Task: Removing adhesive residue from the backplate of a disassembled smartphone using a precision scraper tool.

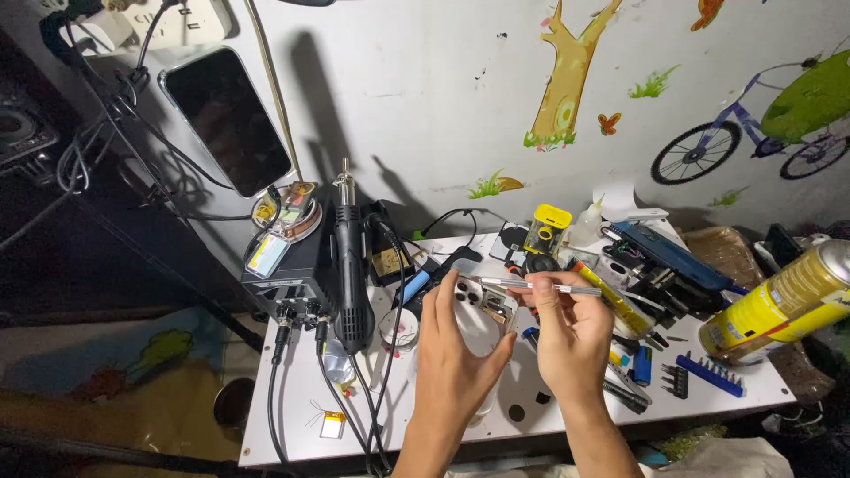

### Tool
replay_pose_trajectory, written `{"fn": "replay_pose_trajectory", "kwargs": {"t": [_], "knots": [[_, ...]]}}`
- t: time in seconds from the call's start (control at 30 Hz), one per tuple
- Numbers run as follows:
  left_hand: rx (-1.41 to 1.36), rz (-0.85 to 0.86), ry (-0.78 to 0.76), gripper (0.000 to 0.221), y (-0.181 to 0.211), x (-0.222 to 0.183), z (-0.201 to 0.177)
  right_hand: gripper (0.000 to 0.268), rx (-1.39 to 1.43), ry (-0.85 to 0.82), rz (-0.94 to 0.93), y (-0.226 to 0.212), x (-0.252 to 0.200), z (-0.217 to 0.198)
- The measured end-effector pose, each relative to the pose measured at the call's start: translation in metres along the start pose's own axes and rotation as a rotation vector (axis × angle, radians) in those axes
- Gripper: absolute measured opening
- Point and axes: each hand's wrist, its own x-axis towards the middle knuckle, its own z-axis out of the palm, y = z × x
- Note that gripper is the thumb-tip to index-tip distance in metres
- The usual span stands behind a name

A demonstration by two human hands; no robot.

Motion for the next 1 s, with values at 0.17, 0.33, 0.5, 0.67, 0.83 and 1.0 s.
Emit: {"fn": "replay_pose_trajectory", "kwargs": {"t": [0.17, 0.33, 0.5, 0.67, 0.83, 1.0], "knots": [[0.046, 0.014, 0.016, 0.097, 0.001, -0.002, 0.003, 0.031, -0.019, 0.012, -0.001, -0.007, -0.001, 0.002], [0.146, 0.068, 0.045, 0.099, 0.003, -0.007, 0.01, 0.033, -0.025, 0.019, 0.045, -0.016, -0.001, 0.004], [0.17, 0.083, 0.054, 0.098, 0.003, -0.01, 0.013, 0.033, 0.038, 0.043, 0.116, -0.02, -0.002, 0.004], [0.164, 0.096, 0.075, 0.098, 0.004, -0.013, 0.014, 0.033, 0.032, 0.047, 0.131, -0.028, -0.004, 0.006], [0.158, 0.11, 0.089, 0.094, 0.004, -0.017, 0.016, 0.034, 0.013, 0.062, 0.15, -0.024, -0.005, 0.005], [0.161, 0.111, 0.075, 0.095, 0.001, -0.018, 0.017, 0.033, 0.022, 0.079, 0.236, -0.03, -0.004, 0.006]]}}
